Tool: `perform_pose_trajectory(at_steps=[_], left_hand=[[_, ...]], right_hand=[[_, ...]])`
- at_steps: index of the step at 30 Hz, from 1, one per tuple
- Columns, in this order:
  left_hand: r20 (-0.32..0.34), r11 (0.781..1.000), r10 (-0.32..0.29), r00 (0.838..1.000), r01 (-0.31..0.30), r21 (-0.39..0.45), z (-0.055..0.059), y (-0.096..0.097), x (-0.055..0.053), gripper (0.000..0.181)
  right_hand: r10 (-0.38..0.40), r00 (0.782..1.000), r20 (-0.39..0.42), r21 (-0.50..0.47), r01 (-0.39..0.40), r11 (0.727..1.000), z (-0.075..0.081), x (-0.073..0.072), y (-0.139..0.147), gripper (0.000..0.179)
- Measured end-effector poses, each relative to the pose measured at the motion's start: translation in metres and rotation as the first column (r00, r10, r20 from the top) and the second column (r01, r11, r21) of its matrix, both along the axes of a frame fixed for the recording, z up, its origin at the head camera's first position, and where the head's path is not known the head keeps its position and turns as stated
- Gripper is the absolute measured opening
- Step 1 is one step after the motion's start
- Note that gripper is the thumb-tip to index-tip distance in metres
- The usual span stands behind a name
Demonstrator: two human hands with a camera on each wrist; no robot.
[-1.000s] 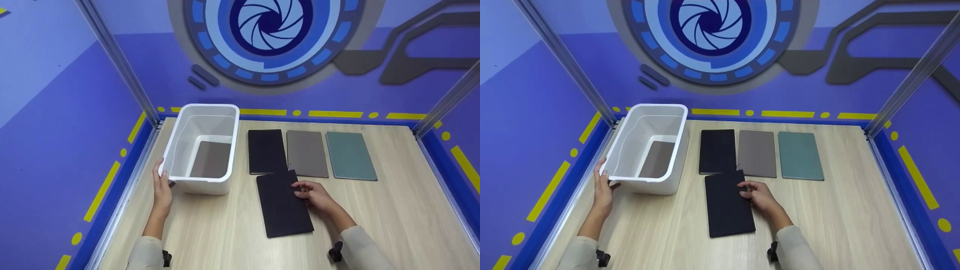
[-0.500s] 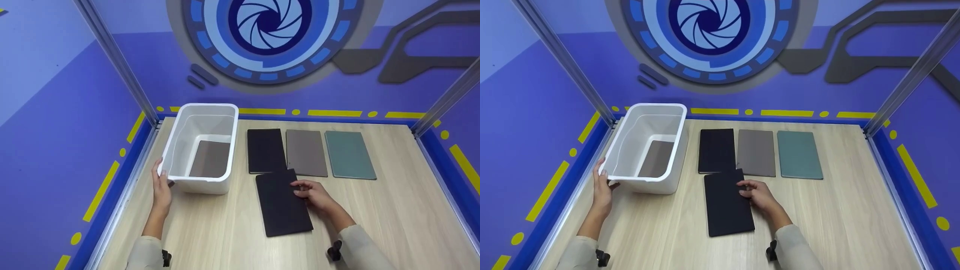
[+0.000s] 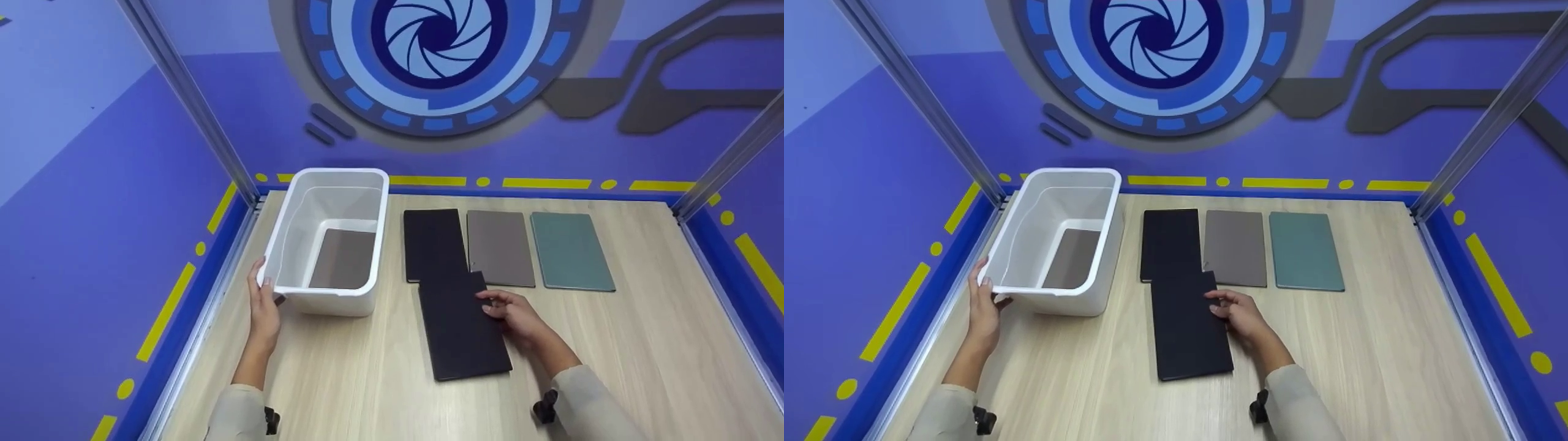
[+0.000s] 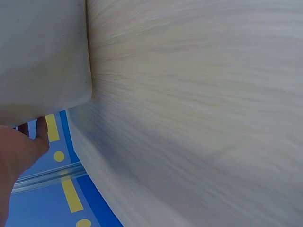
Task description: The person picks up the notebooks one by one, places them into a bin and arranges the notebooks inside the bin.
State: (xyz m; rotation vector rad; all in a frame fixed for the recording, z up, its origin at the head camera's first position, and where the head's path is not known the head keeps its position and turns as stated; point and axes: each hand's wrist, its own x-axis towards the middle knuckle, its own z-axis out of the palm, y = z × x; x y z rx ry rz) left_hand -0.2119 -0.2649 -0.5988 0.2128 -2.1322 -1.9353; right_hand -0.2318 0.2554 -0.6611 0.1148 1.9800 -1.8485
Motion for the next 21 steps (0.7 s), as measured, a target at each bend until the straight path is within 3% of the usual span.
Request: perform_pose_trajectory(at_steps=[8,21], left_hand=[[0.010,0.999,-0.019,1.000,0.018,0.045,-0.0004,0.0004,0.0019,0.054],[-0.001,1.000,-0.013,1.000,0.013,0.019,-0.0002,-0.0004,-0.0004,0.054]], right_hand=[[0.012,1.000,0.028,-0.107,-0.009,0.994,-0.0030,0.0024,0.0033,0.043],[-0.027,0.998,0.050,-0.147,0.034,0.989,-0.0017,0.0017,0.0041,0.040]])
